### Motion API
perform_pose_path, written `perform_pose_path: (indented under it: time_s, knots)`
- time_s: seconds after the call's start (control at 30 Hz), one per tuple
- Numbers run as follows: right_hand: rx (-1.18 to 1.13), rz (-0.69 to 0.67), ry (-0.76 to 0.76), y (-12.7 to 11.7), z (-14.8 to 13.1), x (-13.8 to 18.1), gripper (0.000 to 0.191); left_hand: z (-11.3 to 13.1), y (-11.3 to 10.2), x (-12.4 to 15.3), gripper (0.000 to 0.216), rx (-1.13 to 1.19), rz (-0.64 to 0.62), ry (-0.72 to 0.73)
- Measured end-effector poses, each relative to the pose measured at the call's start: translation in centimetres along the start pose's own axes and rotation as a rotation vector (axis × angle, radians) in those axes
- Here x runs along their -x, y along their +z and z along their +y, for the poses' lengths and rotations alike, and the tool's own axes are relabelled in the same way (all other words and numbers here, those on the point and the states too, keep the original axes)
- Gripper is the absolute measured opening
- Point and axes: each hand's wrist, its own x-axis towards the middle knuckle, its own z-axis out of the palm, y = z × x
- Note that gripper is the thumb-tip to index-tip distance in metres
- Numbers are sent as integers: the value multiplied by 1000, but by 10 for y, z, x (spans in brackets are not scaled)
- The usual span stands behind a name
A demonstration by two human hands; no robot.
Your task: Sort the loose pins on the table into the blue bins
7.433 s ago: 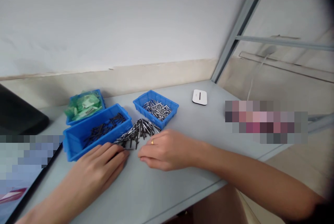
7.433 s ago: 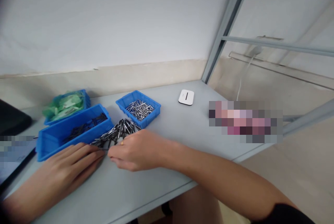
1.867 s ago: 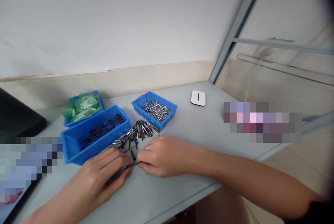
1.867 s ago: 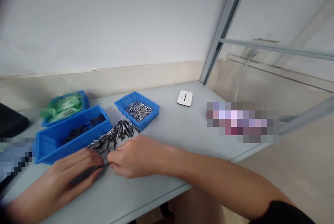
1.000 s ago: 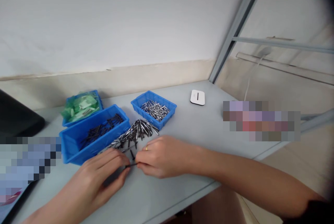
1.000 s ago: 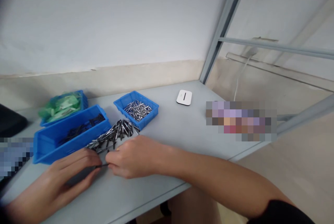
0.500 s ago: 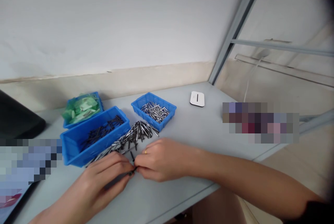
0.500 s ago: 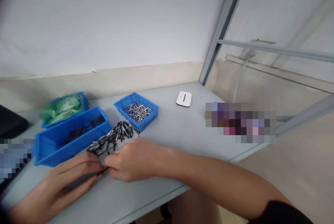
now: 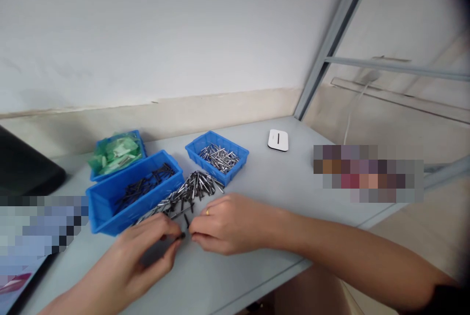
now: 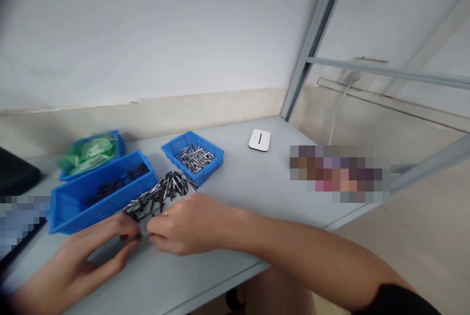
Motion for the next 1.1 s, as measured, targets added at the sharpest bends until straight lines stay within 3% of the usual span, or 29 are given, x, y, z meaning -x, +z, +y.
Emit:
perform_pose_path:
  time_s: [0.23,0.5,1.1]
  knots:
    - [0,51,21,0,1,0,28,-1,6,4,10,49,23,-79]
    - [-3,7,24,0,0,-1,29,-5,5,2,11,11,-36,8]
    - [-5,-32,13,-2,-1,-1,27,-5,4,1,15,2,-70,21]
